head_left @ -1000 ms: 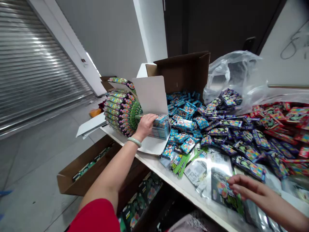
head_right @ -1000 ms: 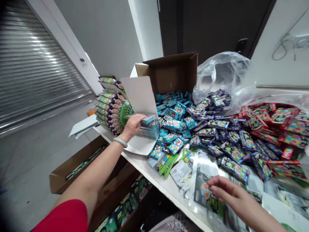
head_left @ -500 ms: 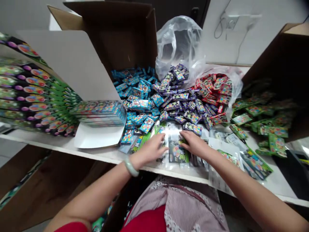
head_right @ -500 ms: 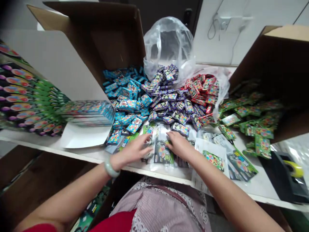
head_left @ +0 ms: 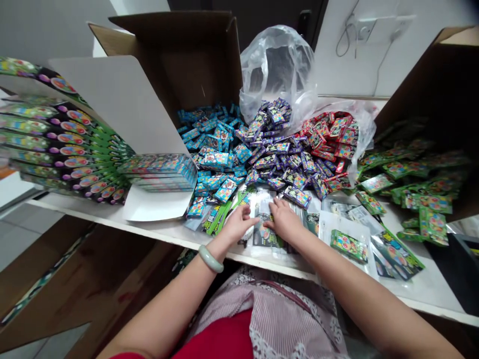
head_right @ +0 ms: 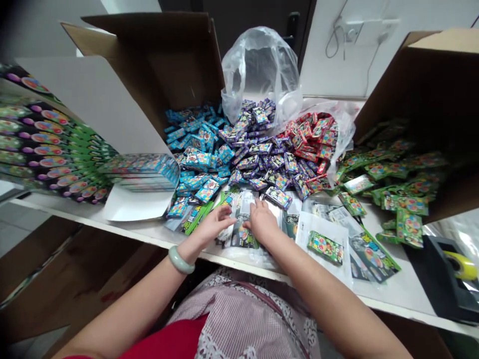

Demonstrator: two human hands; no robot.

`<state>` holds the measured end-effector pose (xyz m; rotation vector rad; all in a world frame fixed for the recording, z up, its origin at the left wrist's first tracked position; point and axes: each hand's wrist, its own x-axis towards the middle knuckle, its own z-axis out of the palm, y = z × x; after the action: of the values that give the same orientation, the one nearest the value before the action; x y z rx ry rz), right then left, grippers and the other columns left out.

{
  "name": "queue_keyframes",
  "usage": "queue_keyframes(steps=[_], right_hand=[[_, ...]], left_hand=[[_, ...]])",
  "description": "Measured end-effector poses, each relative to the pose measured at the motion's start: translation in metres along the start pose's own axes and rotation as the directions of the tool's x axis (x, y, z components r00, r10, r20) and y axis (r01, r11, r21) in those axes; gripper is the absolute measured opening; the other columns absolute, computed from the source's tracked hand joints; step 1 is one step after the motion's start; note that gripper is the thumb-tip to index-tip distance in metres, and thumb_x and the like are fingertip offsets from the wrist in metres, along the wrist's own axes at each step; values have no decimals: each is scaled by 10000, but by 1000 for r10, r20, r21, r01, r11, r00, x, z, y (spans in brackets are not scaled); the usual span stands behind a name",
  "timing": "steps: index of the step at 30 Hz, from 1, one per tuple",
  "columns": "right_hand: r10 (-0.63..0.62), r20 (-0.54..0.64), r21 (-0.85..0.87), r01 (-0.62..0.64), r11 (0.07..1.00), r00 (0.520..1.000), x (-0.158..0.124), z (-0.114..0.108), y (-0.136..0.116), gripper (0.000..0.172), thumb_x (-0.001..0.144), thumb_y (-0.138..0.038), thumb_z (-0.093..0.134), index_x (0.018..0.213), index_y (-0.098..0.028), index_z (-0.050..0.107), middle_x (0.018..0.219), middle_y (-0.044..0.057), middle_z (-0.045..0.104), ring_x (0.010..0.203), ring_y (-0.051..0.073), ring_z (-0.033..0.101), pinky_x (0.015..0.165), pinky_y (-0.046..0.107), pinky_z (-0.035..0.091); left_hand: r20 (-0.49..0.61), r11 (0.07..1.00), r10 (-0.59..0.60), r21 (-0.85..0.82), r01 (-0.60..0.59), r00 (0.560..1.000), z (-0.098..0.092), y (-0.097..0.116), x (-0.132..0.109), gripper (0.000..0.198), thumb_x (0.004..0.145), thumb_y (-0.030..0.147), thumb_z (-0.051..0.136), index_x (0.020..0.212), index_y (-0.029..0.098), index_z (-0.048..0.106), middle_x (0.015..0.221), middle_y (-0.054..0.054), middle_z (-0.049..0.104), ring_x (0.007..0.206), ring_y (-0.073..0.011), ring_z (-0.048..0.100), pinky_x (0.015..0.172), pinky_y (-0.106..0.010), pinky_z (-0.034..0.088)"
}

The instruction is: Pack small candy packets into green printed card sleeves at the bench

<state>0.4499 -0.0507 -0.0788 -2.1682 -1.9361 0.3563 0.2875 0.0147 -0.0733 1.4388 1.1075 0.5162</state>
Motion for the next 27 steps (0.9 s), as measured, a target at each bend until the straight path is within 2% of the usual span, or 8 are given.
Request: queue_keyframes(steps=[3,6,11,15,18,21,24,27], right_hand=[[4,-12,29,-4,1000,1000,1,1,2,498,735,-258,764,1169,-94,584,1360,250,495,1259,353,454,1001,450,409],[1,-36,70,2,998,999,1,3,4,507,716,-260,777,1170,-135,590,1341,215,521,1252,340,468,1000,453,409],[-21,-86,158,35,987,996,2,-8,14,573,752,-336,744,1253,-131,556,1367,194,517,1264,309,482,1026,430,404],[-82,-264,278,158,948,961,6,-34,23,425,853,-277,632,1251,-146,565,1318,153,570,1248,257,501,1057,408,385],[-110,-388,398,274,875,915,10,-46,19,329,845,-244,636,1166,-176,615,1184,128,639,1127,252,576,994,427,436],[-82,-350,524,267,809,933,9,-44,7,237,811,-227,669,1042,-182,648,998,88,667,940,216,622,873,389,493],[-18,-337,647,245,722,941,2,-41,-5,180,744,-233,722,891,-191,627,878,41,640,826,181,603,782,345,500],[14,-200,858,168,485,980,-10,-45,-9,217,701,-280,752,819,-203,587,800,-3,624,712,140,589,695,304,503]], left_hand=[[51,989,-71,-124,77,996,-6,5,6,298,743,275,690,975,129,573,902,-103,647,773,-181,640,746,-345,512],[72,977,-70,-196,83,995,-2,13,16,209,740,284,703,839,131,599,768,-71,638,644,-138,609,661,-291,500],[-2,978,48,-204,-47,999,14,24,25,168,732,263,687,836,139,641,794,-46,647,649,-118,563,580,-225,437],[28,979,128,-163,-122,991,-2,39,12,186,722,248,665,871,136,670,826,-35,667,676,-123,561,619,-233,447],[120,983,179,-65,-173,976,-25,54,-9,217,728,233,656,923,146,695,884,-41,692,776,-158,604,724,-274,481],[153,934,290,169,-314,945,-40,61,-29,210,813,220,560,967,157,687,949,-51,693,873,-176,617,825,-312,481],[207,817,405,356,-454,891,-48,62,-41,224,878,221,495,992,158,678,970,-67,676,906,-185,616,858,-335,479],[258,692,510,442,-570,820,-52,60,-43,234,912,198,462,1017,164,668,972,-74,656,911,-184,611,851,-342,483]])
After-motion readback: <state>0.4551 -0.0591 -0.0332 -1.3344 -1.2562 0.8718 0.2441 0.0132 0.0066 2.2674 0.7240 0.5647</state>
